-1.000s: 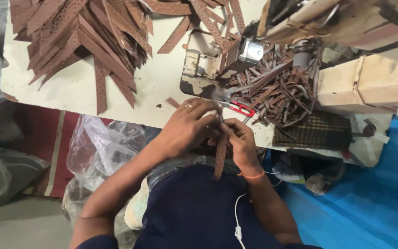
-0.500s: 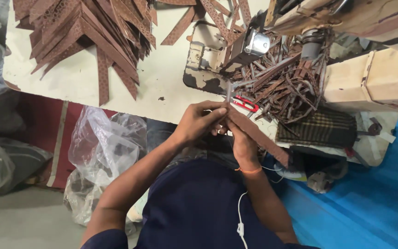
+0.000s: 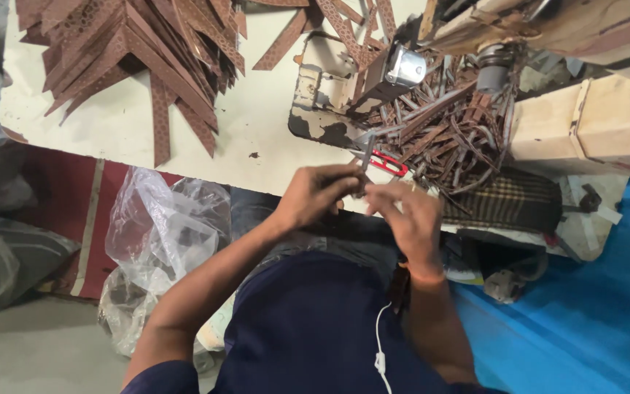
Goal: Trimming and preparing patterned leather or synthetic strips for shoe manufacturing.
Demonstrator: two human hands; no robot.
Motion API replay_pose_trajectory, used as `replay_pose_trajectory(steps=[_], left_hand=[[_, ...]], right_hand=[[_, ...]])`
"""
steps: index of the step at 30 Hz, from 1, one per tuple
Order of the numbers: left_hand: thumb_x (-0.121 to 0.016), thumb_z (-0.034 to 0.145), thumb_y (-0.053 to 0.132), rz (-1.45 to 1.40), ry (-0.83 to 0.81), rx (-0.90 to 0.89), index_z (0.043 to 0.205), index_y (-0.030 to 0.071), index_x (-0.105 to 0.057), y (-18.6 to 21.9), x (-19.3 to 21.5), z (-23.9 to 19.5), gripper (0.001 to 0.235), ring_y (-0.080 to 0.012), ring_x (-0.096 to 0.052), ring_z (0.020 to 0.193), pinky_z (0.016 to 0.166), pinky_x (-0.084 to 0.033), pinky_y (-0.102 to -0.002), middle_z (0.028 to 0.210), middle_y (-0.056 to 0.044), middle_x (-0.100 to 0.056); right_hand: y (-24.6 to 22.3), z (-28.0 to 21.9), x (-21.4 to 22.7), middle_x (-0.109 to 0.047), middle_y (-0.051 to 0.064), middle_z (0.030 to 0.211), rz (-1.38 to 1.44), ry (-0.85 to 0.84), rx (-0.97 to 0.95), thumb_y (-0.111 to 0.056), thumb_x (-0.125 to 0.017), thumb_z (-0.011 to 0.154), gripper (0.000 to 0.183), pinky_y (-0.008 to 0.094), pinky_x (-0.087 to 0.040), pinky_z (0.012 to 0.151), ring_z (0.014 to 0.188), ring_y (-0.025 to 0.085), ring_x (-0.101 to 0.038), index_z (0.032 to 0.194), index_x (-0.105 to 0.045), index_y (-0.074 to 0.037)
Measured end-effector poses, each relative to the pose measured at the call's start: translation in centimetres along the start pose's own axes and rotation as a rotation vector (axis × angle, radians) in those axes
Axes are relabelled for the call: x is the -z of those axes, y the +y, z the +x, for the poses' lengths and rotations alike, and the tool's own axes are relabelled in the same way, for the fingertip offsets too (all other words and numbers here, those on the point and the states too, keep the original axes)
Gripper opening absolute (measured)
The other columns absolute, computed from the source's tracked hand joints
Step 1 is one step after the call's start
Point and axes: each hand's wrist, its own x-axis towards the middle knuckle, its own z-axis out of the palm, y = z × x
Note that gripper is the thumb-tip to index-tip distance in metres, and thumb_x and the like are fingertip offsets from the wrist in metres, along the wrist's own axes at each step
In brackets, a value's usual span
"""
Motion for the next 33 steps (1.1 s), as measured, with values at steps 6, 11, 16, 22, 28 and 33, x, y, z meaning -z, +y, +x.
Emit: replay_pose_trajectory(steps=[6, 11, 16, 22, 28, 33], left_hand=[[-0.079, 0.09, 0.021, 0.261, 0.077, -0.209, 0.118, 0.0, -0.075, 1.1, -1.7, -2.3, 0.035, -0.0074, -0.069, 0.09, 0.083, -0.057, -0.029, 0.104, -0.009, -0.081], [-0.08, 0.089, 0.023, 0.237, 0.108, -0.144, 0.114, 0.001, -0.077, -0.3, -1.7, -2.2, 0.033, -0.007, -0.07, 0.092, 0.086, -0.058, -0.028, 0.104, -0.01, -0.082], [-0.082, 0.087, 0.019, 0.326, 0.141, -0.112, 0.109, 0.001, -0.078, 0.0, -1.9, -2.3, 0.029, -0.0107, -0.073, 0.087, 0.082, -0.058, -0.029, 0.098, -0.008, -0.081], [-0.079, 0.091, 0.01, 0.1, 0.125, -0.153, 0.114, 0.0, -0.071, -0.9, -1.9, -2.4, 0.026, -0.0078, -0.073, 0.093, 0.081, -0.06, -0.024, 0.1, -0.006, -0.078], [-0.075, 0.093, 0.015, 0.009, 0.169, 0.057, 0.108, 0.001, -0.063, -0.4, -2.7, -2.7, 0.023, -0.0115, -0.064, 0.062, 0.054, -0.05, -0.029, 0.085, -0.006, -0.076], [-0.075, 0.096, 0.017, 0.364, 0.221, -0.324, 0.103, -0.001, -0.062, -1.8, -2.8, -2.7, 0.023, -0.0092, -0.068, 0.065, 0.06, -0.054, -0.028, 0.083, -0.011, -0.076]], right_hand=[[0.4, 2.3, -0.3, -0.072, 0.006, 0.109, -0.14, 0.16, -0.042, -0.006, -0.074, 0.093, 0.013, 0.024, -0.051, 0.084, 0.099, 0.011, -0.066, 0.1, -0.077, 0.004], [3.3, 1.8, 0.1, -0.074, 0.009, 0.099, 0.222, 0.163, -0.2, 0.001, -0.077, 0.092, 0.009, 0.024, -0.052, 0.084, 0.091, 0.012, -0.067, 0.1, -0.077, 0.005], [3.2, 2.0, -0.4, -0.072, 0.008, 0.099, 0.319, 0.234, -0.19, 0.006, -0.079, 0.088, 0.02, 0.024, -0.056, 0.082, 0.09, 0.012, -0.07, 0.105, -0.068, 0.002], [2.4, 2.6, -0.7, -0.074, 0.009, 0.097, 0.371, 0.243, -0.253, 0.005, -0.079, 0.084, 0.036, 0.025, -0.059, 0.082, 0.091, 0.013, -0.074, 0.114, -0.06, -0.001], [3.4, 2.9, -0.6, -0.071, 0.007, 0.099, 0.388, 0.226, -0.222, 0.009, -0.079, 0.085, 0.035, 0.025, -0.058, 0.085, 0.093, 0.012, -0.07, 0.115, -0.062, -0.001], [3.9, 3.5, -0.5, -0.071, 0.008, 0.098, 0.42, 0.302, -0.133, 0.014, -0.079, 0.084, 0.035, 0.027, -0.058, 0.087, 0.091, 0.013, -0.07, 0.107, -0.06, -0.002]])
